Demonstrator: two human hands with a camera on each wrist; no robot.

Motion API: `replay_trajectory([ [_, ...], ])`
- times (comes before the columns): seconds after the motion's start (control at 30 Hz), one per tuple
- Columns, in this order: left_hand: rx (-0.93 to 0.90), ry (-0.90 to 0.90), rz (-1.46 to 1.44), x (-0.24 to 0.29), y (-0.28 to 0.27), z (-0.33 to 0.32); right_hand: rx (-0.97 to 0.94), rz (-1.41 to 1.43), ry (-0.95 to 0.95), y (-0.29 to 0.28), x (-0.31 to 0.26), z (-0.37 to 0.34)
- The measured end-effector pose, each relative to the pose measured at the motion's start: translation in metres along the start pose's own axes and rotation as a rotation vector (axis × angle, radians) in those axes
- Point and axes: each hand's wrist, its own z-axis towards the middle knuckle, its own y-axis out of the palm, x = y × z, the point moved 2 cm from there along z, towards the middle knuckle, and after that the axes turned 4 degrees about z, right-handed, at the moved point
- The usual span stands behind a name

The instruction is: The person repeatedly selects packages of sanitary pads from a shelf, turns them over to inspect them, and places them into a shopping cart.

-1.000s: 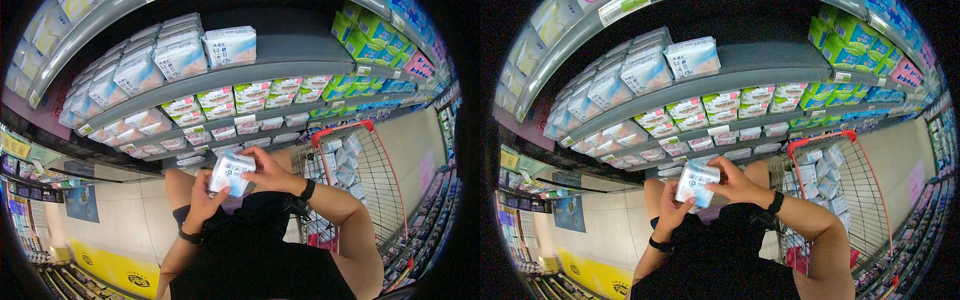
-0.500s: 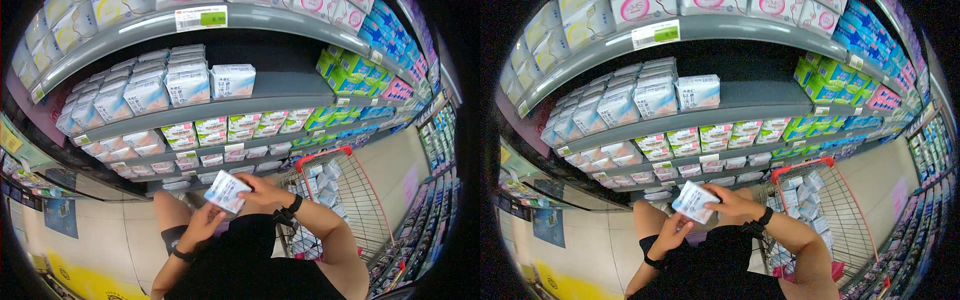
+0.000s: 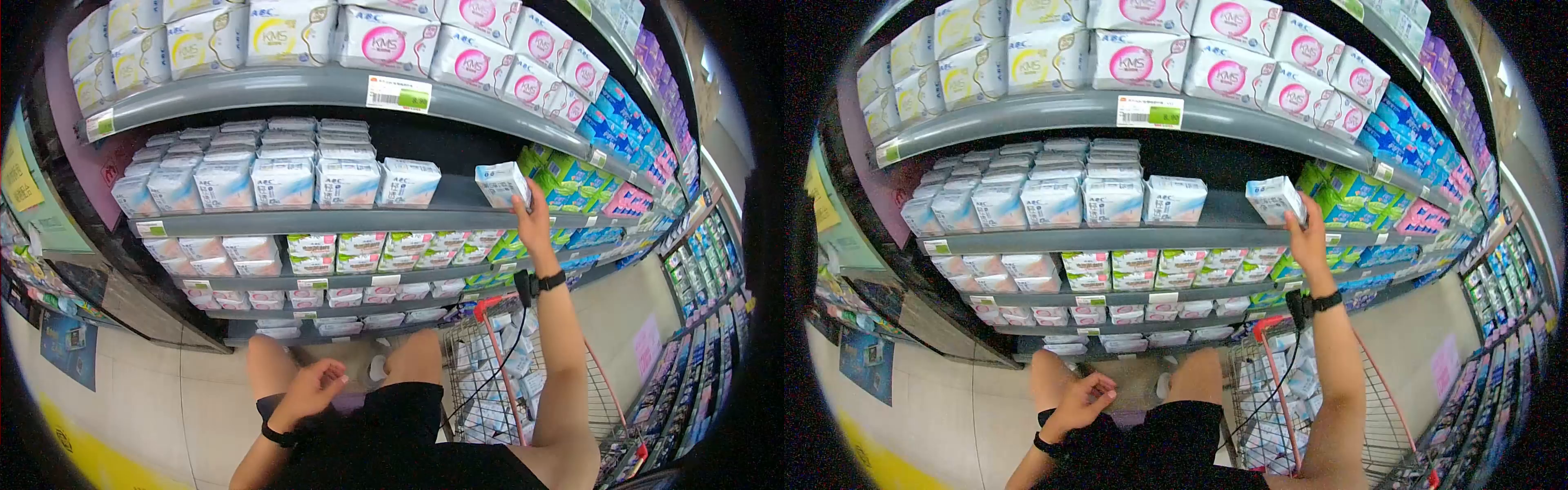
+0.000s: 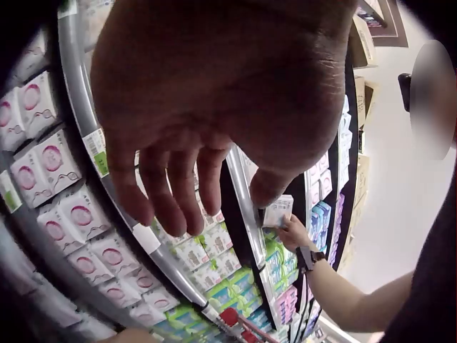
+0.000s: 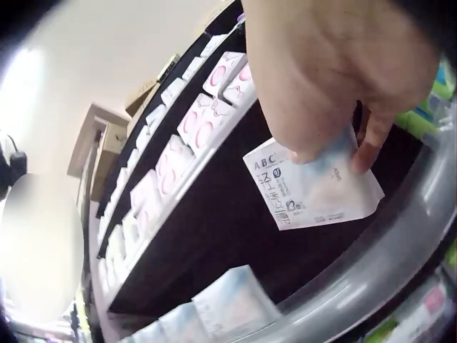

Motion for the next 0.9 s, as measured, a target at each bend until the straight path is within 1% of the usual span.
replay_trajectory([
  [0.03,0.009,0.023,-0.012,0.002,-0.001,0.001,-0.018,-0.074,-0.056,0.002,0.003,0.015],
  [0.13,0.002,0.034,0.031,0.012,-0.007,0.001,-0.132,-0.267,-0.108,0.019,0.009,0.048],
  [0.23,-0.007,0.025,-0.013,0.003,-0.007,-0.001,-0.279,-0.493,-0.432,0.054,0.004,0.070],
  [0.27,-0.005,0.026,-0.004,0.001,-0.007,-0.004,-0.362,-0.441,-0.351,0.063,0.004,0.074],
  [0.37,0.013,0.033,0.031,0.000,-0.014,-0.013,-0.508,-0.213,-0.037,0.095,-0.002,0.084],
  [0.43,0.034,0.038,0.052,-0.003,-0.018,-0.020,-0.543,-0.217,-0.040,0.110,-0.006,0.086],
  [0.5,0.046,-0.019,0.041,-0.002,-0.025,-0.026,-0.580,-0.222,-0.039,0.123,-0.011,0.087],
  [0.6,0.057,-0.090,-0.001,-0.005,-0.030,-0.034,-0.579,-0.170,-0.036,0.136,-0.016,0.083],
  [0.63,0.057,-0.110,-0.019,-0.007,-0.031,-0.036,-0.577,-0.114,-0.056,0.140,-0.016,0.081],
  [0.7,0.055,-0.091,-0.009,-0.012,-0.030,-0.036,-0.568,-0.010,-0.093,0.146,-0.018,0.081],
  [0.8,0.068,-0.054,0.035,-0.012,-0.029,-0.035,-0.616,0.208,0.208,0.148,-0.020,0.080],
  [0.9,0.084,-0.021,0.065,-0.009,-0.025,-0.032,-0.610,0.264,0.335,0.150,-0.047,0.073],
])
